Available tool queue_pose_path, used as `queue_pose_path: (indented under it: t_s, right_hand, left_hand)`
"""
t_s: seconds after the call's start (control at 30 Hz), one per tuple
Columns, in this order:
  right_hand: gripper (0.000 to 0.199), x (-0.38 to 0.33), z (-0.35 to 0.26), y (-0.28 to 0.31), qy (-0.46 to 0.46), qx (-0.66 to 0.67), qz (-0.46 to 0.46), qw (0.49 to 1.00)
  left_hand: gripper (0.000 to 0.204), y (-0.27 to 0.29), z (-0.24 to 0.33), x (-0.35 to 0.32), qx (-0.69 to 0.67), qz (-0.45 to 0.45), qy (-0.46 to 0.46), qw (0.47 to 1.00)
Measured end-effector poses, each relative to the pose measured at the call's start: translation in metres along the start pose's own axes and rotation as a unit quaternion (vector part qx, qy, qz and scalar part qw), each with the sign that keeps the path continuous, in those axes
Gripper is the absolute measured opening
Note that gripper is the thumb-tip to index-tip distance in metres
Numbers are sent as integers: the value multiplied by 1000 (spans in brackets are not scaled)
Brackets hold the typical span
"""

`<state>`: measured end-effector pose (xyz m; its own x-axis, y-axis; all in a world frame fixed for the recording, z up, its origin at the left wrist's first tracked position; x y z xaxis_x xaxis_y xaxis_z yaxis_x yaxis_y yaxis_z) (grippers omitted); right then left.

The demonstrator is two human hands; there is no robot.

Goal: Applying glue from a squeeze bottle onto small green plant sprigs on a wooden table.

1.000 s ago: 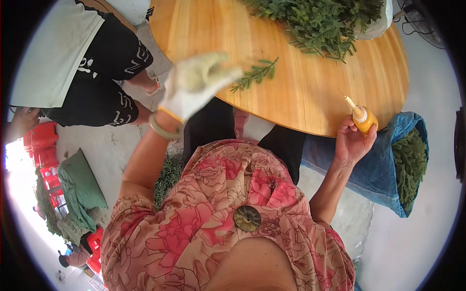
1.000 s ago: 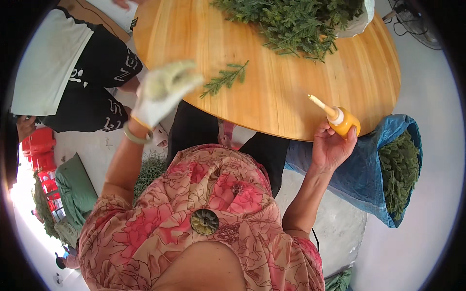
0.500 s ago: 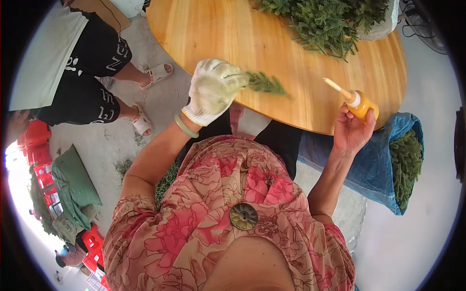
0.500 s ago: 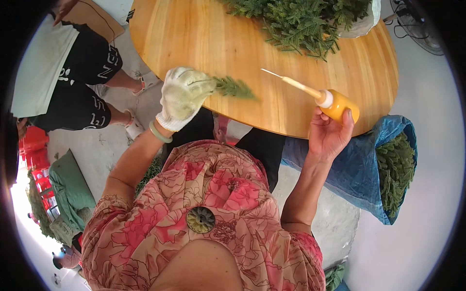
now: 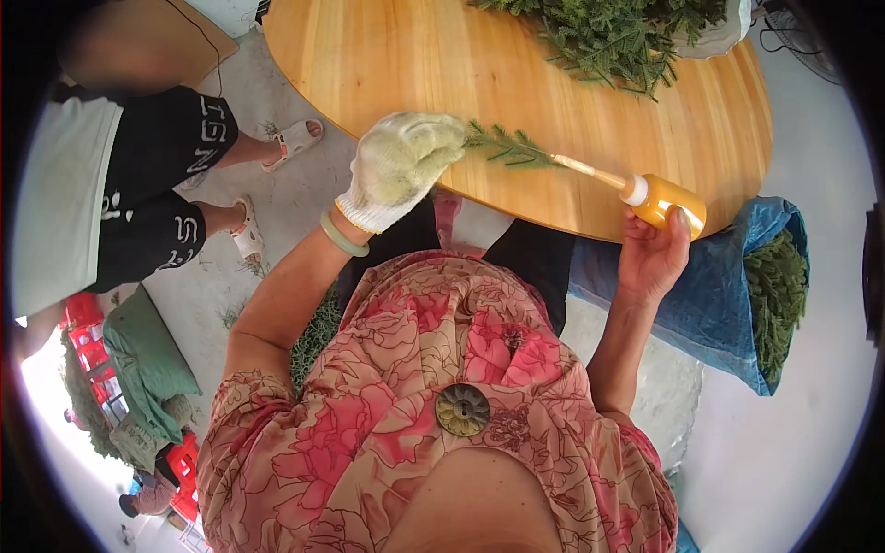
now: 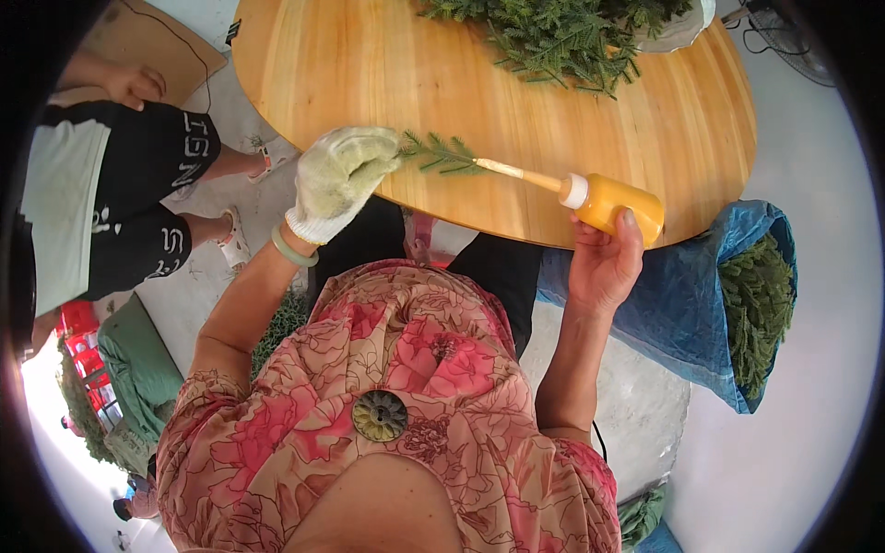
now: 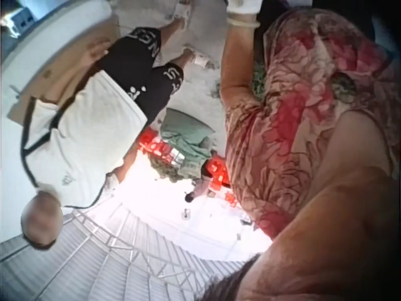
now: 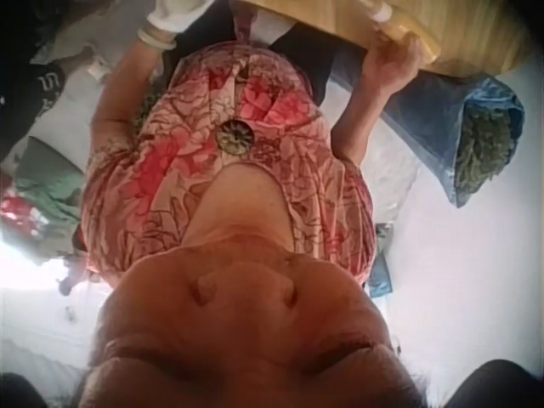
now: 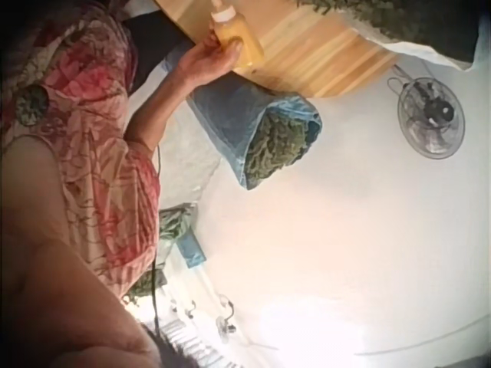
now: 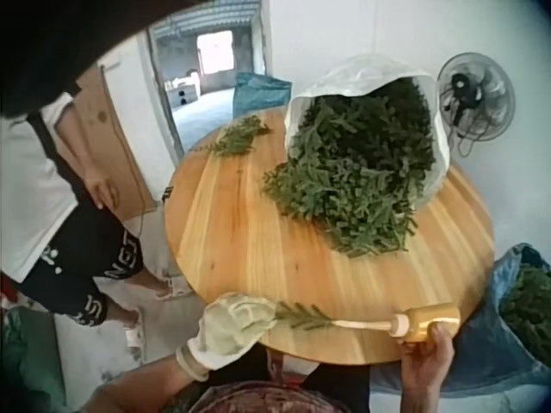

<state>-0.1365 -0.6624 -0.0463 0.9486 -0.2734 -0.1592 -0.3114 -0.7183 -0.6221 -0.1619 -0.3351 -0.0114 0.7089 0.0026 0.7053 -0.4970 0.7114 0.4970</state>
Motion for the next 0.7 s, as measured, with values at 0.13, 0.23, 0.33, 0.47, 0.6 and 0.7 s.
queue_pose_path:
  t_s: [0.13,0.23,0.33,0.47,0.6,0.7]
  right_hand:
    - [30,-1,3,2,20,-28,59,998]
    - [30,0,2,3,25,-35,68,997]
    - [31,1,2,-4,17,-23,24,999]
    - [33,-1,0,-5,30,-38,50,998]
    - [34,-3,-2,0,39,-45,43,997]
    - [36,-3,-4,-1,73,-76,34,994]
  left_hand:
    - [17,0,8,4,1,-16,-90,996]
    - [21,1,10,4,-7,-4,-126,992]
    - [26,-1,6,5,-16,24,-96,995]
    - [33,-7,-15,3,-113,33,69,991]
    - [35,-8,-10,9,-126,5,109,986]
    - [35,-7,-3,17,-110,2,90,990]
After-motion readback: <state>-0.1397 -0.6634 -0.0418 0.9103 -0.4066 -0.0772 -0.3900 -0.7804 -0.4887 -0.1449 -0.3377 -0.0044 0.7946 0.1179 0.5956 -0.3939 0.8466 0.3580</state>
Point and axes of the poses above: each hand's wrist, its own x-axis towards the middle knuckle, its own y-axis out of the back of the hand, z = x × y, the point moved 7 cm from there along x, towards the middle knuckle, and after that the axes turned 12 degrees about z, right-handed, at the moved point
